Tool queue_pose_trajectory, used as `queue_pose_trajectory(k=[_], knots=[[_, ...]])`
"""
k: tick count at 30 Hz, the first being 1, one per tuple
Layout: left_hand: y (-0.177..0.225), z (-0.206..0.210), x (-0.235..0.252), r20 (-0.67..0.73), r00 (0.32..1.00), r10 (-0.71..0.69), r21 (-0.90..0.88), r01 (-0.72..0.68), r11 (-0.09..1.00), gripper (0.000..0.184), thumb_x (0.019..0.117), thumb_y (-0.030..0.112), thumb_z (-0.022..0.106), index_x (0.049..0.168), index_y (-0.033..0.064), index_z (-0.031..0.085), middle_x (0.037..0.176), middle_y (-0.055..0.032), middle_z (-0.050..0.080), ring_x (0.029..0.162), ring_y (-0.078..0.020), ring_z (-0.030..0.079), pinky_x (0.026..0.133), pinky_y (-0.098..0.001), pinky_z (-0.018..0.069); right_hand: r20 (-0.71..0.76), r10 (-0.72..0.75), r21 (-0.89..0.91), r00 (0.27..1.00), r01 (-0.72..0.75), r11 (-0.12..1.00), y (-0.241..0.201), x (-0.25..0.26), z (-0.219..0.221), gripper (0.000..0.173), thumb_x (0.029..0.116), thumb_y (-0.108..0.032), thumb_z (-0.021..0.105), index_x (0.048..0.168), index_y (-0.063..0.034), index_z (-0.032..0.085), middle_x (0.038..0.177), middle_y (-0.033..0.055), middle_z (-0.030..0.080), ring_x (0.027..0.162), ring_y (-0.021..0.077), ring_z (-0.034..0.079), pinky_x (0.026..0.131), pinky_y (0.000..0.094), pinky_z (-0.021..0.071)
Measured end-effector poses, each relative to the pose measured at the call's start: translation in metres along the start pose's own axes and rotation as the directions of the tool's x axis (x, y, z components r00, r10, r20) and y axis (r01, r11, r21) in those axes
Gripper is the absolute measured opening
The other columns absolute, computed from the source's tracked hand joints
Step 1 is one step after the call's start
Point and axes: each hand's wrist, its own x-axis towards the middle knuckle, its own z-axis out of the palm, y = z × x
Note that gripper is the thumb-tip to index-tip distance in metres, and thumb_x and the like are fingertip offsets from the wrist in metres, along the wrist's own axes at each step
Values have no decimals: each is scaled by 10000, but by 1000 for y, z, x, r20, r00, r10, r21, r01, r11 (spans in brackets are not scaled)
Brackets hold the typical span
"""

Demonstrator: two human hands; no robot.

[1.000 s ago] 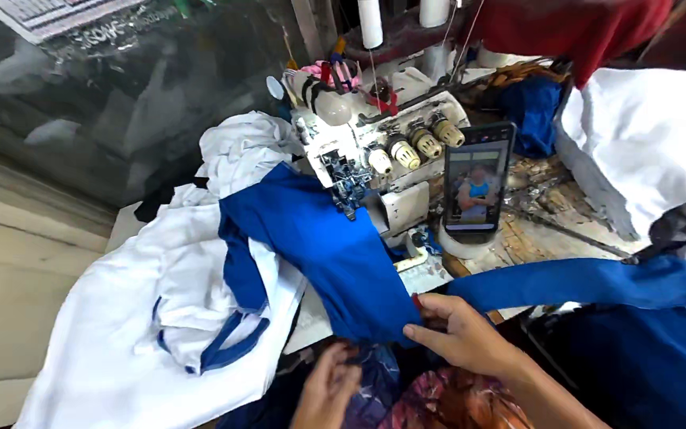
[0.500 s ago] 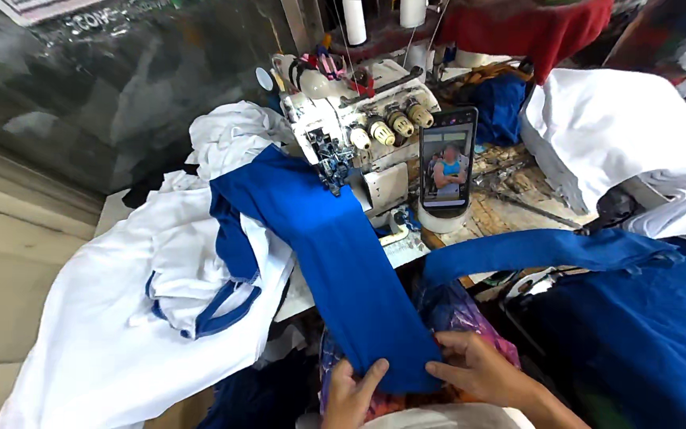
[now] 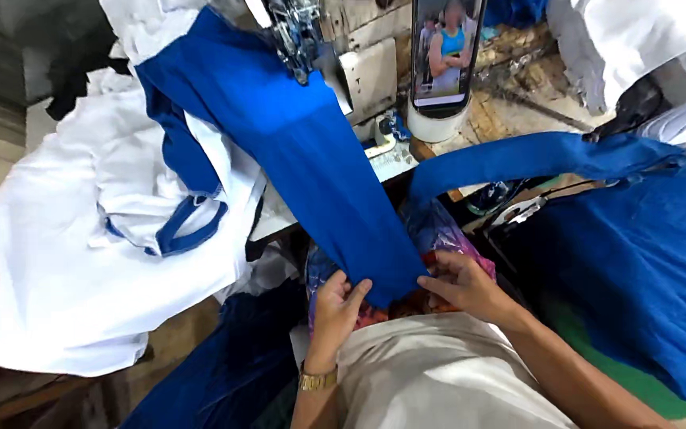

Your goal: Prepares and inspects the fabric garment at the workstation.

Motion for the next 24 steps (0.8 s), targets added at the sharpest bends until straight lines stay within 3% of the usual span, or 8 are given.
queue_pose_trajectory(k=[3, 6, 9, 16, 21, 23, 24], knots=[[3, -6, 1, 16, 1000, -2, 29, 1, 1000, 169, 988, 167, 686, 1117, 60, 695, 929, -112, 746, 828, -250, 741, 753, -429, 647, 2, -30, -2, 1000, 30, 1000, -6, -6, -1, 158, 957, -103, 702, 1110, -71, 685, 857, 85, 729, 612, 204, 690, 555, 330, 620], [24, -3, -6, 25, 999, 33, -19, -32, 999, 275, 905, 149, 790, 1145, 53, 696, 976, -127, 749, 869, -257, 743, 791, -420, 648, -58, -102, -24, 993, 101, 995, -16, -14, 3, 148, 931, -143, 738, 1066, -91, 707, 787, 56, 702, 553, 164, 637, 497, 295, 573], [17, 3, -2, -40, 999, 8, 17, -7, 1000, 291, 837, 129, 853, 1079, 61, 707, 897, -107, 761, 796, -236, 750, 730, -401, 653, -128, -62, -72, 990, 53, 996, -7, -9, 2, 137, 937, -176, 752, 1029, -85, 707, 767, 53, 710, 550, 164, 651, 501, 306, 583], [9, 7, 0, -39, 999, 15, 31, -13, 999, 274, 848, 120, 843, 1072, 54, 700, 891, -106, 760, 791, -240, 751, 736, -397, 654, -141, -2, -43, 990, -4, 999, -4, -8, 1, 124, 949, -73, 714, 1070, -56, 690, 871, 69, 754, 623, 189, 712, 555, 324, 628], [1, 4, -1, -23, 998, 66, 86, -64, 994, 166, 908, 183, 789, 991, 58, 719, 882, -79, 752, 808, -207, 737, 756, -386, 641, -93, -69, -169, 993, 53, 984, 0, -9, -6, 147, 960, -212, 721, 891, -82, 715, 694, 30, 702, 538, 145, 649, 511, 302, 579], [1, 9, 4, -52, 997, 49, -59, -52, 997, 205, 951, 210, 731, 1042, 30, 693, 933, -114, 730, 862, -224, 715, 801, -406, 618, -54, -107, -132, 993, 99, 986, -6, -12, -7, 179, 958, -255, 723, 891, -89, 727, 694, 20, 691, 551, 127, 637, 516, 284, 565], [4, 12, 9, -47, 999, -1, -218, -10, 976, 313, 975, 254, 695, 1145, -5, 652, 1026, -150, 716, 947, -251, 709, 871, -440, 606, -32, -141, -108, 989, 137, 985, -11, -12, -7, 193, 961, -283, 720, 906, -99, 734, 701, 4, 685, 560, 110, 628, 517, 274, 552]])
